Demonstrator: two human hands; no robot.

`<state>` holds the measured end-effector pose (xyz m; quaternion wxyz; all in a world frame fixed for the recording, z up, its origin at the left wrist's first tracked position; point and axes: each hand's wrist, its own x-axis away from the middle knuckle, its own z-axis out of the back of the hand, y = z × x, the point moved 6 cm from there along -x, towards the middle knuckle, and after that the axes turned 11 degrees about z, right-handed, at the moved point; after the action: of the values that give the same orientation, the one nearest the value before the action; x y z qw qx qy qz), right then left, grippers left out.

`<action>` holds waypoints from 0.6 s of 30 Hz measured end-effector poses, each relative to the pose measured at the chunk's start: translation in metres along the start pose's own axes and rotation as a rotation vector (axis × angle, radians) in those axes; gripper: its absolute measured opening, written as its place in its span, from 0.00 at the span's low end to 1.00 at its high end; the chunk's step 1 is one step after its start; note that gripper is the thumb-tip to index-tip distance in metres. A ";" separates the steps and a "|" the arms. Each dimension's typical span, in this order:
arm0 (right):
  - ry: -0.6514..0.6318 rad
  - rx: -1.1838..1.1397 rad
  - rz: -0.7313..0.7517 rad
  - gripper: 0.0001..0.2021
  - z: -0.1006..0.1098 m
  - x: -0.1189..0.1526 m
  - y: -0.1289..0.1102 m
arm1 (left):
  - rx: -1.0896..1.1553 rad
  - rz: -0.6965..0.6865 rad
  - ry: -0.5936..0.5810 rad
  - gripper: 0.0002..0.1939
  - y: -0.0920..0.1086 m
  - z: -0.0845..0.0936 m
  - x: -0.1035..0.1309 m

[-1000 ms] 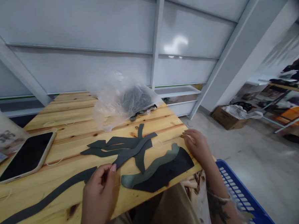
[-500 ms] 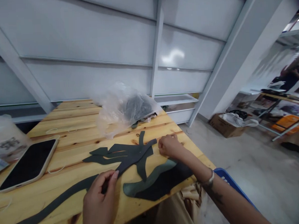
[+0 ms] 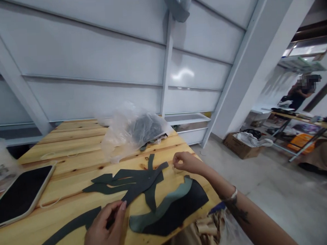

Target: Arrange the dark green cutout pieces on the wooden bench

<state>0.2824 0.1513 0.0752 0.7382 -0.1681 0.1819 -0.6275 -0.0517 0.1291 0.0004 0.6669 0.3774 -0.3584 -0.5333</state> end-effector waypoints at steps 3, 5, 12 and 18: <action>0.113 -0.057 0.005 0.07 0.005 -0.008 0.004 | -0.040 -0.059 0.041 0.23 0.005 0.000 0.000; 0.158 -0.078 0.013 0.08 0.005 -0.015 0.003 | -0.069 -0.113 0.051 0.22 0.008 -0.001 0.000; 0.178 -0.018 -0.019 0.09 0.003 -0.027 -0.004 | -0.076 -0.226 0.050 0.22 0.014 -0.002 -0.001; 0.171 0.106 -0.096 0.15 0.006 -0.031 0.008 | -0.083 -0.208 0.049 0.20 0.014 -0.003 -0.001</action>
<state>0.2875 0.1828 0.0781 0.6969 -0.0833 0.2024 -0.6830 -0.0427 0.1327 0.0112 0.6316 0.3976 -0.2785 -0.6045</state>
